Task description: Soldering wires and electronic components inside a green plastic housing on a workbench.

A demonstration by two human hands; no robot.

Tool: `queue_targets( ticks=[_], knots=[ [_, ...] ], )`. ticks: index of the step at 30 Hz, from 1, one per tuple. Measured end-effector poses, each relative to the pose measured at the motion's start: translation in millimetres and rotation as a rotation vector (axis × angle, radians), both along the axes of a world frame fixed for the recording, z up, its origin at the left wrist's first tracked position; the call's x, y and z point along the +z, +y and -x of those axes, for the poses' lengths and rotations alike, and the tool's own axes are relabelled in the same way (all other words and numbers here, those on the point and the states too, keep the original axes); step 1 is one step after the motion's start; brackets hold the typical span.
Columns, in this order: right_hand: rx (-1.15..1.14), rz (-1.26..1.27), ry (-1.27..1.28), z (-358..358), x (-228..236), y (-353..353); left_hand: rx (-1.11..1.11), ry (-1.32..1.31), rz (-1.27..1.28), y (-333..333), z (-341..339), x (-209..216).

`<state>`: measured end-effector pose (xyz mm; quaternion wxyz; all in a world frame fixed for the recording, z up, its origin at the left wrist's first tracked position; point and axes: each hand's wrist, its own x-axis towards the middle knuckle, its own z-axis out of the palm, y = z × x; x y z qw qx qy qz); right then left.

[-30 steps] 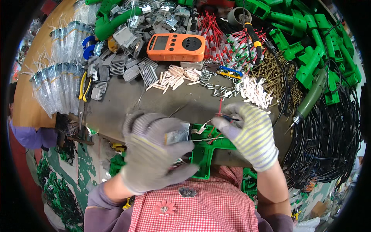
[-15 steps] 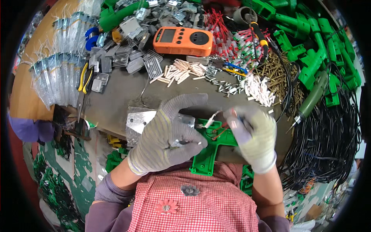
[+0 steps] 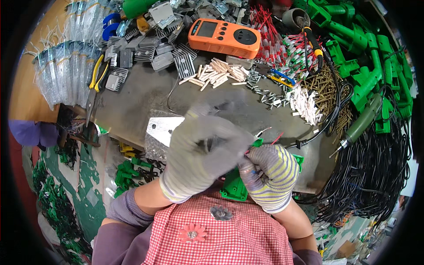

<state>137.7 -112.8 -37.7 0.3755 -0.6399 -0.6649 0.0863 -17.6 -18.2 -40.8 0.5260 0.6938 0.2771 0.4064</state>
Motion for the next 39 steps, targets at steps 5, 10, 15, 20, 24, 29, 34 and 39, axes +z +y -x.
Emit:
queue_targets(
  ticks=[5, 10, 15, 20, 24, 29, 34, 39],
  knots=[
    [-0.020, -0.023, 0.047, 0, -7, 1, 0.155, 0.000, 0.116, -6, 8, 7],
    [-0.011, -0.003, 0.008, -2, 0, 0, 0.014, 0.218, -0.066, -9, 6, 18],
    [-0.016, -0.063, 0.021, -4, -5, -2, 0.024, 0.232, -0.001, -12, -2, 22],
    [0.127, 0.014, -0.073, -23, 17, -5, -0.042, 0.305, -0.054, -3, -3, 25],
    [0.090, -0.143, -0.109, -38, 27, -9, -0.115, 0.349, -0.146, 3, -6, 25],
    [0.201, -0.138, -0.237, -44, 22, -4, -0.184, 0.437, -0.368, 8, -13, 33],
    [0.156, -0.079, -0.157, -39, 21, -7, -0.257, 0.308, -0.302, 10, -11, 27],
    [0.165, -0.024, -0.130, -42, 18, -10, -0.275, 0.214, -0.281, 10, -12, 18]
  ],
)
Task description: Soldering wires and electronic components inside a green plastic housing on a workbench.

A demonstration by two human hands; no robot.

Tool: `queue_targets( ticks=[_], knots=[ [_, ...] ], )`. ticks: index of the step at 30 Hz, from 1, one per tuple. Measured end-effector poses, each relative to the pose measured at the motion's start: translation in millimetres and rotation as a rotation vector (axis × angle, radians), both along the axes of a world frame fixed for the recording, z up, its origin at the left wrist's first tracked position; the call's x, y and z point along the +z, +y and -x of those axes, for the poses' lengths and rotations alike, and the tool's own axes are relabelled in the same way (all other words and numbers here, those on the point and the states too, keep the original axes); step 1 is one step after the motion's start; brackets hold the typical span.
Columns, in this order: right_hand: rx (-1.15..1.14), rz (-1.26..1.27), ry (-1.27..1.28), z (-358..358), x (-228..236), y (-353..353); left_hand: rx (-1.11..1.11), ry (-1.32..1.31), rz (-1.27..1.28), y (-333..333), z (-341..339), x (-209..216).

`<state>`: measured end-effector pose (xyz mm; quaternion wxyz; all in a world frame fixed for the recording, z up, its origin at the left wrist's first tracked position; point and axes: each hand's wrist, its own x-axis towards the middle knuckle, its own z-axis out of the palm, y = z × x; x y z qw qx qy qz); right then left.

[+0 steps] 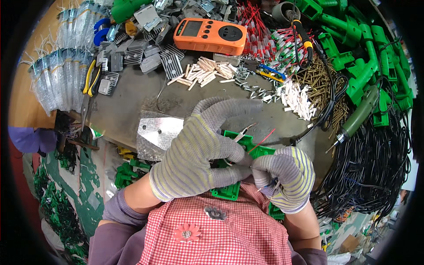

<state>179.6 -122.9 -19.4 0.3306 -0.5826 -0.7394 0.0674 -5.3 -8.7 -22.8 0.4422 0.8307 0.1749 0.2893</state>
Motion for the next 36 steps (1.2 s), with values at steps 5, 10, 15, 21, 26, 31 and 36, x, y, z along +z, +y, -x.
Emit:
queue_targets(
  ticks=[5, 10, 15, 21, 26, 31, 36],
  knots=[
    [0.008, 0.009, 0.648, -6, -3, -14, 0.102, -0.002, 0.020, -6, 5, -3],
    [-0.024, -0.037, 0.615, -7, 0, -20, 0.163, 0.041, -0.012, -9, 4, 0],
    [-0.116, 0.059, 0.398, 5, 21, -15, 0.166, 0.089, -0.045, -8, 3, 2],
    [-0.202, 0.168, 0.260, 12, 21, -10, 0.167, 0.075, -0.173, -7, 2, 2],
    [-0.207, 0.112, 0.194, 12, 15, -7, 0.140, 0.072, -0.151, -5, 1, 4],
    [-0.145, 0.132, 0.218, 4, 22, -4, 0.132, 0.038, -0.089, -7, -1, 5],
    [-0.108, -0.020, 0.137, 5, 30, 3, 0.080, 0.112, -0.389, -8, -11, 13]
  ],
)
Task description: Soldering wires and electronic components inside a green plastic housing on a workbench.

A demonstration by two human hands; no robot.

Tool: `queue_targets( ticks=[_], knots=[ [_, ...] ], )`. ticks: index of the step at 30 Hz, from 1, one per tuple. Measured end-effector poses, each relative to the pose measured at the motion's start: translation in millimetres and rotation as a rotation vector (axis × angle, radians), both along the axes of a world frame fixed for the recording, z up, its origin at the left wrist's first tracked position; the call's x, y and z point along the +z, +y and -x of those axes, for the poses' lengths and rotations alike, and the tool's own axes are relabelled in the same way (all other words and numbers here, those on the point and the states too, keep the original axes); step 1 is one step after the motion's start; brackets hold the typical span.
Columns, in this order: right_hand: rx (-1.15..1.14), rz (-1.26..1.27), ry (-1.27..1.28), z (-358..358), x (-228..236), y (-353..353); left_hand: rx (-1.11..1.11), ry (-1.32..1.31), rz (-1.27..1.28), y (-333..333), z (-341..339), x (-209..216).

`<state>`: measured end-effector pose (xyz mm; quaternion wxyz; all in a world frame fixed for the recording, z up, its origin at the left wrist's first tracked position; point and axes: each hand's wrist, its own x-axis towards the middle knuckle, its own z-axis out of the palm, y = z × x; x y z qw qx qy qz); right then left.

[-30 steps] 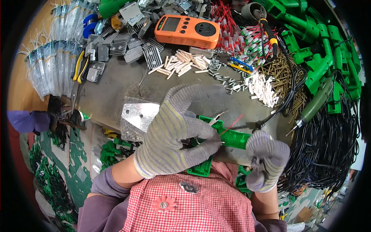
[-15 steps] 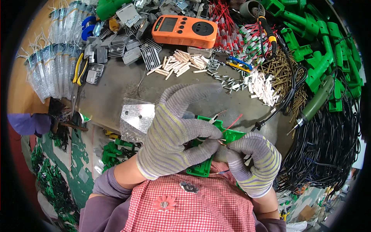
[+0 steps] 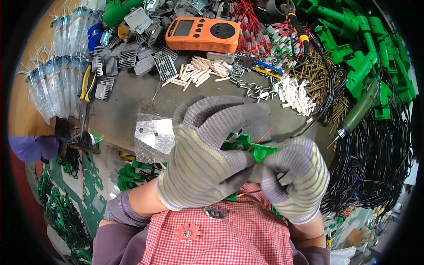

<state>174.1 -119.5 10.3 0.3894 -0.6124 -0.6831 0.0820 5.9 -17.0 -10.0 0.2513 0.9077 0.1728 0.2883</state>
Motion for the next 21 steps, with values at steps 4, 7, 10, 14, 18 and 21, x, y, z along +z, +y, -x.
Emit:
queue_targets(
  ticks=[4, 7, 10, 14, 18, 21],
  knots=[
    [0.101, 0.110, 0.081, -1, -6, -8, 0.090, 0.021, 0.086, -2, -2, 1],
    [-0.017, 0.064, -0.119, -2, -9, -7, 0.082, -0.068, 0.443, -4, 3, -5],
    [-0.049, -0.006, -0.171, -2, -6, -3, 0.105, -0.122, 0.408, -3, 7, -6],
    [-0.015, 0.252, 0.133, 0, -2, 2, 0.041, -0.041, 0.180, 10, 9, 9],
    [0.261, -0.027, -0.532, -8, 0, 12, -0.190, 0.042, 0.486, 26, 4, 3],
    [0.312, -0.288, -0.404, -7, -9, 15, -0.197, -0.005, 0.660, 20, 6, -3]
  ],
)
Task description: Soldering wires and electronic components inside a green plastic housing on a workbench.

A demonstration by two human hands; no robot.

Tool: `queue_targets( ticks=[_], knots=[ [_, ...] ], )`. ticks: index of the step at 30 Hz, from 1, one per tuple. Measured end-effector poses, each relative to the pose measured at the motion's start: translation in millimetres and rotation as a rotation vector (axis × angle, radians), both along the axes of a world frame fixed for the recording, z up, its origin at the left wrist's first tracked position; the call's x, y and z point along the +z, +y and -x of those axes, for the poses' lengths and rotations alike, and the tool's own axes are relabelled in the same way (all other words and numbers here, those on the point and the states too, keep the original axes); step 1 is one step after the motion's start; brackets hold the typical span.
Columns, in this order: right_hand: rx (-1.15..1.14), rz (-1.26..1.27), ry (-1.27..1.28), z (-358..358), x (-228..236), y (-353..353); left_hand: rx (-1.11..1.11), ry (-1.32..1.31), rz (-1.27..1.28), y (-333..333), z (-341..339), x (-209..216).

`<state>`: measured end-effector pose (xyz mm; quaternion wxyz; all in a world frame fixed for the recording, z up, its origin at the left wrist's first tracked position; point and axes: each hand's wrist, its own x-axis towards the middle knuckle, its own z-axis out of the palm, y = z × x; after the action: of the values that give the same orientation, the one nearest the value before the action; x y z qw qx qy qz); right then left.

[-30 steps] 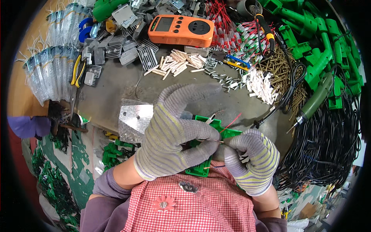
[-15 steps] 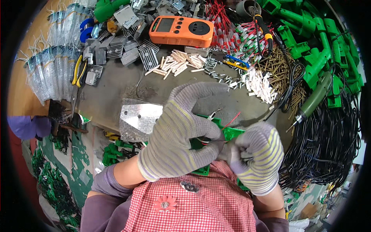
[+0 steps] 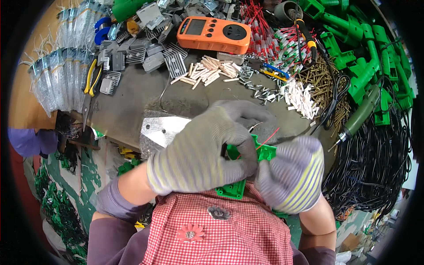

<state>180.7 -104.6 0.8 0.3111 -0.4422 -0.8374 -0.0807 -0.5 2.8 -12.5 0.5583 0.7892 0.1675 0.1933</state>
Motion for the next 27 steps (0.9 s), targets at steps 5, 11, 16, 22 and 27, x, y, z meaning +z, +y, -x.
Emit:
queue_targets(
  ticks=[5, 11, 16, 22, 27],
  knots=[
    [-0.327, 0.618, 0.598, 6, 5, -10, 0.325, 0.063, -0.710, -21, 5, 6],
    [-0.029, 0.019, -0.129, -1, 10, -5, 0.162, -0.024, -0.367, -12, 5, -4],
    [-0.249, 0.826, 0.659, -6, 14, -8, 0.158, 0.007, -0.416, -9, 10, 1],
    [-0.206, 0.449, 0.285, -3, -3, -10, 0.119, 0.001, -0.369, -8, 4, -3],
    [-0.117, 0.421, 0.164, -31, -5, -23, 0.045, 0.072, -0.393, -5, 7, 2]
  ],
)
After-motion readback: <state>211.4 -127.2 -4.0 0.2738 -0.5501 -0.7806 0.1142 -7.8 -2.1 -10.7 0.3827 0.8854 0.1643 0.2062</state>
